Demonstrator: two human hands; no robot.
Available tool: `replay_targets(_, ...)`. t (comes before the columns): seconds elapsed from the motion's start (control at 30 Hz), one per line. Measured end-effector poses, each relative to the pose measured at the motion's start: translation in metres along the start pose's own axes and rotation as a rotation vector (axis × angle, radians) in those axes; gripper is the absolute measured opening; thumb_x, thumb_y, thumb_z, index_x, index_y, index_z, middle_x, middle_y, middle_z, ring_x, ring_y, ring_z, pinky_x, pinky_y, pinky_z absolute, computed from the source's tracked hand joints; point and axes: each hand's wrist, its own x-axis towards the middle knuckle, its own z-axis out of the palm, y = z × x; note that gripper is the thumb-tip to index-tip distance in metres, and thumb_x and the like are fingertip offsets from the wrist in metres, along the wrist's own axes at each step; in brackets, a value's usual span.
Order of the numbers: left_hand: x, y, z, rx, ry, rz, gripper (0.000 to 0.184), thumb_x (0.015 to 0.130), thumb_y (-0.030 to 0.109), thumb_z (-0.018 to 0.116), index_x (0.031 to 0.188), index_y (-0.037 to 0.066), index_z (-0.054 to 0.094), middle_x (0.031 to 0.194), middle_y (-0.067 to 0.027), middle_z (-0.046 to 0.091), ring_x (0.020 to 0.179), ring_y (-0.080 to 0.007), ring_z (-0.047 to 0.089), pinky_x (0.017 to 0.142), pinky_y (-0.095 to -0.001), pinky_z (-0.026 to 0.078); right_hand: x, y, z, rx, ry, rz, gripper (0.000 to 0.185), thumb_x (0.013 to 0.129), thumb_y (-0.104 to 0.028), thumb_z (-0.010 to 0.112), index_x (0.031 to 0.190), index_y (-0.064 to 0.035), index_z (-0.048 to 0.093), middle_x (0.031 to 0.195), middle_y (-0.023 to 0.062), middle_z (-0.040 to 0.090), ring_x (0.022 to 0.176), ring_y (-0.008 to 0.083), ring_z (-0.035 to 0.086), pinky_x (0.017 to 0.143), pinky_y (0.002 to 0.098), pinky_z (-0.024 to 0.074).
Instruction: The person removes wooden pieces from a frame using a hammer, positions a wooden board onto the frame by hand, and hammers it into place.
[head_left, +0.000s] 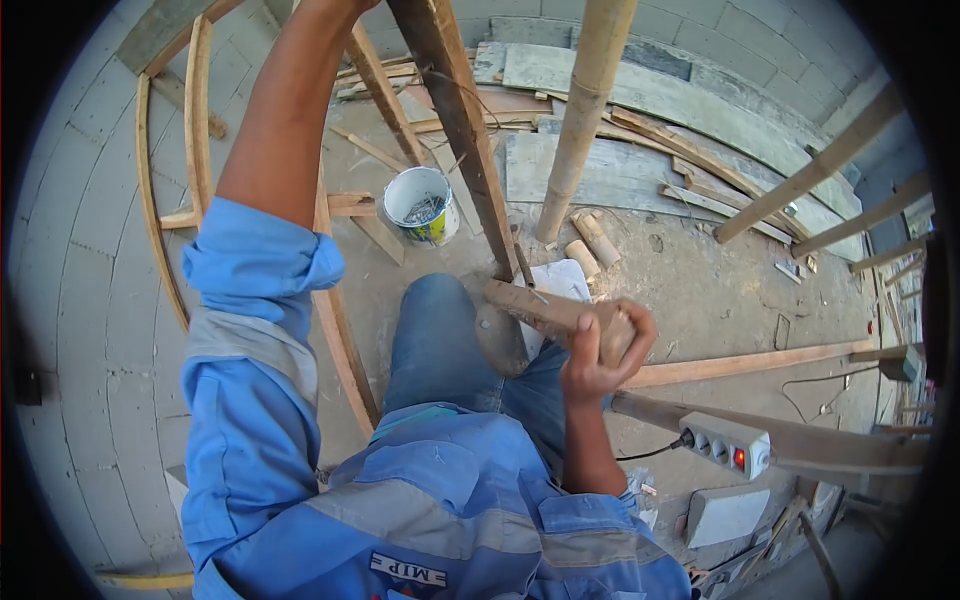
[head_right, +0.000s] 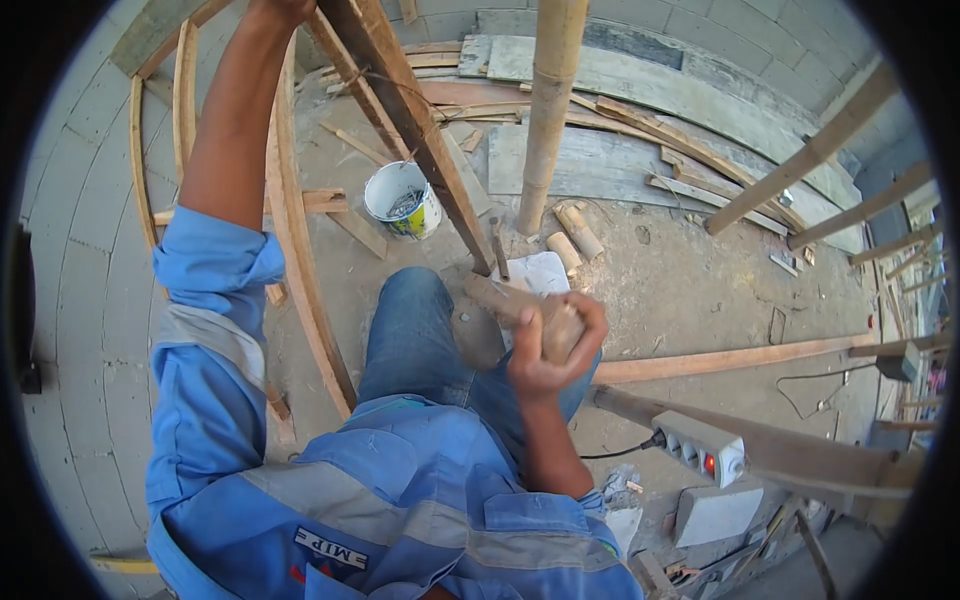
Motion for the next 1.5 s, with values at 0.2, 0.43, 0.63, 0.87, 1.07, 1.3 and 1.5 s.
replay_targets(0.2,0.01,-0.01,-0.03,-0.273,-0.126,-0.162,0.02,0.084,0.022,0.066,0.072,0.007,0.062,0.063,-0.0064,0.062,0.053,-0.0189,0.063,0.053,-0.0317,0.052,0.018,0.007,-0.023,0.098,-0.088,-0.014,0.032,0.083,-0.002,0.068,0.112,-0.0003,0.053,0.104,0.0116,0.056,0.094,0.0179,0.056,0.086,0.0332,0.0483)
replay_targets(0.43,0.052,0.028,-0.07,-0.159,-0.29,-0.188,0.021,0.09,0.025,0.069,0.089,0.005,0.064,0.075,-0.0035,0.062,0.067,-0.0144,0.063,0.064,-0.0291,0.051,0.019,0.008,-0.035,0.107,-0.138,-0.009,0.03,0.079,-0.004,0.069,0.106,-0.0017,0.056,0.099,0.0092,0.059,0.09,0.0165,0.058,0.084,0.0308,0.0479)
replay_targets(0.63,0.049,0.018,-0.044,0.065,-0.192,-0.07,0.018,0.086,0.018,0.072,0.087,0.002,0.065,0.074,-0.0054,0.063,0.062,-0.0151,0.064,0.059,-0.0304,0.051,0.017,0.001,-0.006,0.093,-0.084,0.001,0.032,0.078,-0.006,0.072,0.106,-0.0022,0.056,0.097,0.0083,0.058,0.087,0.0153,0.056,0.082,0.0301,0.0472)
replay_targets(0.87,0.072,-0.018,-0.018,-0.019,-0.035,0.008,0.014,0.082,0.009,0.073,0.085,-0.003,0.068,0.073,-0.0073,0.066,0.062,-0.017,0.065,0.061,-0.0312,0.054,0.013,0.001,0.005,0.075,-0.103,-0.003,0.033,0.082,-0.01,0.071,0.108,-0.0011,0.053,0.099,0.0107,0.056,0.088,0.0168,0.056,0.083,0.0314,0.0481)
replay_targets(1.07,0.11,-0.03,-0.001,-0.091,0.16,0.12,0.014,0.083,0.009,0.073,0.088,-0.003,0.068,0.077,-0.0081,0.067,0.063,-0.0179,0.066,0.059,-0.0321,0.054,0.026,0.004,-0.004,0.085,-0.032,0.052,0.034,0.085,-0.013,0.07,0.109,-0.0004,0.05,0.1,0.0114,0.053,0.089,0.0177,0.056,0.084,0.0326,0.0493)
replay_targets(1.3,0.137,-0.055,0.066,-0.33,0.461,0.248,0.016,0.079,0.008,0.074,0.083,-0.005,0.065,0.077,-0.0102,0.067,0.063,-0.021,0.067,0.061,-0.0331,0.057,0.034,0.015,-0.011,0.034,0.007,0.043,0.033,0.083,-0.015,0.072,0.106,-0.0008,0.053,0.096,0.0111,0.056,0.086,0.0181,0.055,0.081,0.0325,0.0473)
replay_targets(1.5,0.137,-0.119,0.147,-0.071,0.337,-0.483,0.082,0.075,0.05,0.085,0.122,-0.012,0.061,0.122,-0.0197,0.066,0.108,-0.0255,0.062,0.099,-0.0383,0.047,0.038,0.017,-0.011,0.04,-0.043,0.041,0.036,0.083,-0.018,0.072,0.108,-0.0013,0.051,0.098,0.0114,0.054,0.088,0.0182,0.056,0.082,0.0331,0.0487)
